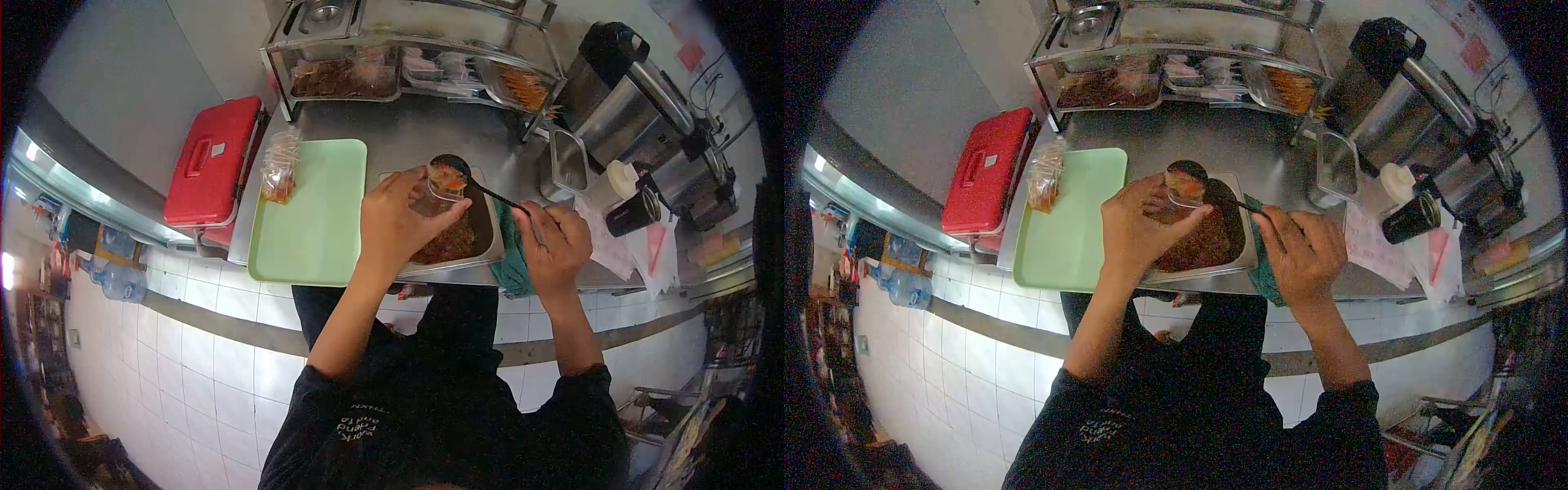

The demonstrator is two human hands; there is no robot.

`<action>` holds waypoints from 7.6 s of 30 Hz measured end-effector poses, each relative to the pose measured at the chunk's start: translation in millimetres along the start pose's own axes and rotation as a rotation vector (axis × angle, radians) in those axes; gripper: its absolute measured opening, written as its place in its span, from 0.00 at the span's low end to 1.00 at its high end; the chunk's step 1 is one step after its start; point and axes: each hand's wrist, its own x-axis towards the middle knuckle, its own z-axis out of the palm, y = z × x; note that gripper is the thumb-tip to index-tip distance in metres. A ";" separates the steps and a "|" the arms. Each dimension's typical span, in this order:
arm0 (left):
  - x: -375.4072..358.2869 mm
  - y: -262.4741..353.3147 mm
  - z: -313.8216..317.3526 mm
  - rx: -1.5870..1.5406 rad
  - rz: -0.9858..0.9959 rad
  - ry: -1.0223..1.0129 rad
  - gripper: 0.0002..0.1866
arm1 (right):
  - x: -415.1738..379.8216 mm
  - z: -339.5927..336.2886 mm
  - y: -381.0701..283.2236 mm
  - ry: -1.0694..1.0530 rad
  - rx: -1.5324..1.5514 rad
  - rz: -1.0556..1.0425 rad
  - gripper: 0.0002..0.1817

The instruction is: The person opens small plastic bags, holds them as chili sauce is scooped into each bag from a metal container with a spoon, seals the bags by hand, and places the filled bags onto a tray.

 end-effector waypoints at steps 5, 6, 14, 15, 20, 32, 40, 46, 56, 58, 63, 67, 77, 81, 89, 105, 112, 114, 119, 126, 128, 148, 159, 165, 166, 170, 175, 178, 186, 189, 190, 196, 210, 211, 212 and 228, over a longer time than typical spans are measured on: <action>1.9 0.4 -2.5 -0.015 0.016 0.002 0.30 | -1.1 -0.8 -1.6 0.018 -0.051 -0.046 0.13; 2.9 4.5 -5.3 -0.024 0.002 -0.004 0.30 | -1.2 -1.3 -1.9 0.021 -0.044 -0.051 0.13; 2.0 1.5 -5.4 -0.078 -0.011 -0.008 0.30 | -1.6 -4.4 0.7 0.058 -0.043 -0.134 0.15; 1.9 2.2 -5.6 -0.087 -0.031 -0.015 0.30 | -1.5 -4.2 0.7 0.054 -0.047 -0.137 0.15; -1.2 -4.1 -1.5 -0.111 -0.040 0.030 0.29 | 0.7 -6.8 -2.3 0.053 -0.064 -0.141 0.16; -13.0 -5.7 -12.9 -0.105 -0.075 -0.023 0.24 | 20.5 -11.0 14.2 -0.144 -0.079 0.284 0.13; -50.5 28.4 -77.4 -0.393 -0.113 0.053 0.34 | 8.2 39.6 -49.1 -0.441 0.372 -0.180 0.21; -101.4 15.5 -149.1 -0.458 -0.038 -0.149 0.19 | -13.5 13.7 -106.5 -0.379 0.638 -0.193 0.23; -121.3 -6.1 -156.1 -0.452 0.169 -0.380 0.10 | -30.2 3.7 -124.6 -0.608 0.956 -0.082 0.23; -120.0 -4.0 -155.2 -0.347 0.093 -0.477 0.12 | -38.4 3.7 -126.8 -0.570 0.965 -0.066 0.16; -120.9 -8.9 -142.7 -0.429 0.179 -0.679 0.09 | -39.2 -4.0 -119.6 -0.640 0.954 -0.015 0.11; -119.4 24.2 -139.9 -0.415 0.146 -0.748 0.11 | -47.1 -30.9 -112.3 -0.683 0.958 -0.068 0.10; -112.1 16.0 -138.5 -0.435 0.133 -0.840 0.11 | -57.5 -10.1 -115.4 -0.681 1.116 -0.058 0.09; -126.5 11.6 -154.2 -0.427 0.081 -0.856 0.12 | -55.3 -7.1 -115.9 -0.513 1.178 -0.004 0.09; -113.0 10.2 -147.3 -0.417 -0.134 -0.522 0.07 | -56.6 8.8 -132.7 -0.484 1.015 0.022 0.09; 44.6 -246.9 -197.6 0.143 -0.137 -0.358 0.11 | -2.0 82.0 273.6 -0.458 -0.026 0.281 0.09; 14.6 -231.4 -238.0 0.240 0.032 0.313 0.18 | -59.3 185.9 365.6 -0.744 -0.034 0.236 0.08; -64.1 -207.0 -251.3 0.254 -0.168 0.460 0.18 | -49.4 199.8 351.1 -0.651 0.029 0.187 0.08; -377.3 -217.2 -186.7 0.305 -0.999 0.359 0.34 | 9.9 188.8 214.0 -0.432 0.240 0.129 0.08; -409.2 -96.4 -155.7 -0.839 -1.508 0.007 0.40 | 12.2 83.6 47.0 -0.435 0.473 0.071 0.09; -413.9 -98.8 -163.4 -0.831 -1.444 -0.015 0.39 | 7.6 65.4 18.7 -0.469 0.536 0.048 0.10; -209.5 1.4 -101.0 -1.129 -0.474 -0.317 0.20 | -70.5 -12.2 -127.1 -1.042 1.067 -0.134 0.15; -261.9 -18.9 -108.0 -1.251 -0.760 -0.464 0.14 | -91.3 -3.5 -130.7 -1.176 1.088 0.032 0.19; -253.6 -23.1 -112.8 -1.215 -0.713 -0.065 0.09 | -52.2 -20.6 -147.2 -0.694 1.059 -0.091 0.22; -249.2 -18.9 -116.3 -1.240 -0.763 0.009 0.09 | -57.1 -18.4 -146.4 -0.552 1.006 -0.130 0.23; -246.5 -13.7 -115.5 -1.155 -0.769 0.060 0.10 | -91.7 -4.7 -139.6 -0.246 0.857 -0.270 0.18; -239.0 1.2 -111.2 -1.077 -0.662 0.061 0.11 | -98.1 -3.9 -167.6 -0.525 0.929 -0.073 0.14; -238.5 -5.3 -109.8 -0.968 -0.582 0.002 0.12 | -100.5 -1.8 -160.7 -0.655 1.040 0.016 0.15; -237.4 -7.0 -105.0 -0.895 -0.556 -0.047 0.10 | -117.8 19.0 -126.6 -1.054 1.275 0.257 0.15; -231.6 3.8 -106.6 -0.736 -0.567 -0.042 0.08 | -111.2 11.8 -135.9 -1.037 1.083 0.146 0.18; -234.8 2.7 -101.5 -0.693 -0.533 -0.022 0.08 | -112.7 12.3 -139.7 -1.031 0.894 -0.009 0.19; -253.0 6.5 -81.1 -0.100 -0.673 -0.196 0.14 | -163.0 48.4 -154.8 -0.856 0.775 -0.190 0.11; -262.3 -20.0 -106.7 0.438 -0.599 -0.383 0.16 | -158.0 67.4 -176.7 -0.581 0.888 -0.222 0.21; -270.3 -33.1 -105.9 0.522 -0.472 -0.381 0.16 | -148.9 61.4 -177.7 -0.582 0.842 -0.192 0.19; -262.0 -31.6 -109.7 0.390 -0.601 -0.374 0.17 | -145.1 54.4 -176.6 -0.578 0.807 -0.168 0.17; -167.1 5.6 -129.3 0.201 -0.359 -0.432 0.39 | -150.5 48.1 -150.1 -0.859 1.077 0.224 0.09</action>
